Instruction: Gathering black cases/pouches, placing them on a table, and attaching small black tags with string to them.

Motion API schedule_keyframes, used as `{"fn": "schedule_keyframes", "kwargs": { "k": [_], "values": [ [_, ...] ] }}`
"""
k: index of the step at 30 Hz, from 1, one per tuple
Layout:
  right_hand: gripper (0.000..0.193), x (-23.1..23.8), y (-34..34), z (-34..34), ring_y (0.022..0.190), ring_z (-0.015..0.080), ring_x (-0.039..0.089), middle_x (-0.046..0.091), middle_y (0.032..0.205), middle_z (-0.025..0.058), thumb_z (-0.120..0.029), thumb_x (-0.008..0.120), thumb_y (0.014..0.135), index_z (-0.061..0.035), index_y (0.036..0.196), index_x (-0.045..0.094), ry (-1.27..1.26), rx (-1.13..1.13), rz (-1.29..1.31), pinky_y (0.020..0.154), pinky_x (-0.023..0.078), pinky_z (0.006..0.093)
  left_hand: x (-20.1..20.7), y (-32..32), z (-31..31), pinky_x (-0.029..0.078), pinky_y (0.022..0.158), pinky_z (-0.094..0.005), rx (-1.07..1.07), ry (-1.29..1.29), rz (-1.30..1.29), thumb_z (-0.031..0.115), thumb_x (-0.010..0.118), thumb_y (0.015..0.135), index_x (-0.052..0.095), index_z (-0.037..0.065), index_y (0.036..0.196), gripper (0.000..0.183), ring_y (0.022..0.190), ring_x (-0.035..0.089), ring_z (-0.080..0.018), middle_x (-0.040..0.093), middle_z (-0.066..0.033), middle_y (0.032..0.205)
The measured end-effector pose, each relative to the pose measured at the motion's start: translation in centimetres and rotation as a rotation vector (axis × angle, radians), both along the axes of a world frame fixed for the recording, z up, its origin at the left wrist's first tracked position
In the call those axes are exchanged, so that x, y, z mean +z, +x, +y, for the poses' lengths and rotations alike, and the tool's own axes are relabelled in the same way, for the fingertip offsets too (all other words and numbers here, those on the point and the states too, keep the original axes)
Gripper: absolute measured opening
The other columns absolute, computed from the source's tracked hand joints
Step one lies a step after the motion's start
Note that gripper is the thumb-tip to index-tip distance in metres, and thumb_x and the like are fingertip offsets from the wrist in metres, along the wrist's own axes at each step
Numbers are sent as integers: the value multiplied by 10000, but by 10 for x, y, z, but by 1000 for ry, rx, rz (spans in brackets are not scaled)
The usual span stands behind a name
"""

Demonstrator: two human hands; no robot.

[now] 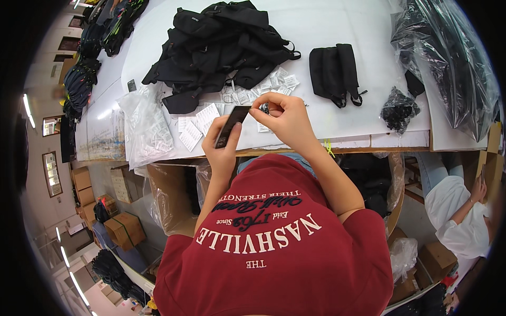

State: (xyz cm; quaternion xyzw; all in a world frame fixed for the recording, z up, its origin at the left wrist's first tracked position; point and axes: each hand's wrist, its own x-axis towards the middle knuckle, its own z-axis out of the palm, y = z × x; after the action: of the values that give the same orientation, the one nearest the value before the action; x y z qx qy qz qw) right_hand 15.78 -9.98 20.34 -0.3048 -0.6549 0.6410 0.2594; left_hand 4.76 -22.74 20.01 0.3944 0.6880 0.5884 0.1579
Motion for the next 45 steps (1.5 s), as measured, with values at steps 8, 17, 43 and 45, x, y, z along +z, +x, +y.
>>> {"fn": "schedule_keyframes", "kwargs": {
  "k": [8,17,43,45],
  "values": [
    [102,0,7,3,520,13,296,362,546,-86,-88,719,759,-39,826,659,-121,134,124,494,234,204,-9,-19,-19,438,707,-241,-289,60,-278,117,542,907,620,-38,942,177,809,563,-158,623,-104,931],
    [88,-8,7,1,488,34,263,334,507,-66,-102,718,754,-49,791,658,34,296,31,458,210,234,-13,-29,-14,385,692,-184,-487,-160,-656,144,487,958,527,13,974,138,780,499,-52,559,-16,866],
    [126,-36,39,11,472,10,339,446,524,-72,-151,619,863,-27,877,602,-391,219,19,448,248,200,-170,-172,147,474,778,-393,46,-721,259,256,676,775,614,44,996,314,888,599,-321,599,-195,1012],
    [142,-41,43,7,469,13,350,463,519,-58,-164,630,859,-32,900,599,-418,174,42,446,250,194,-162,-161,143,473,751,-375,41,-577,334,246,692,764,622,41,949,284,825,587,-290,596,-170,966]
  ]
}}
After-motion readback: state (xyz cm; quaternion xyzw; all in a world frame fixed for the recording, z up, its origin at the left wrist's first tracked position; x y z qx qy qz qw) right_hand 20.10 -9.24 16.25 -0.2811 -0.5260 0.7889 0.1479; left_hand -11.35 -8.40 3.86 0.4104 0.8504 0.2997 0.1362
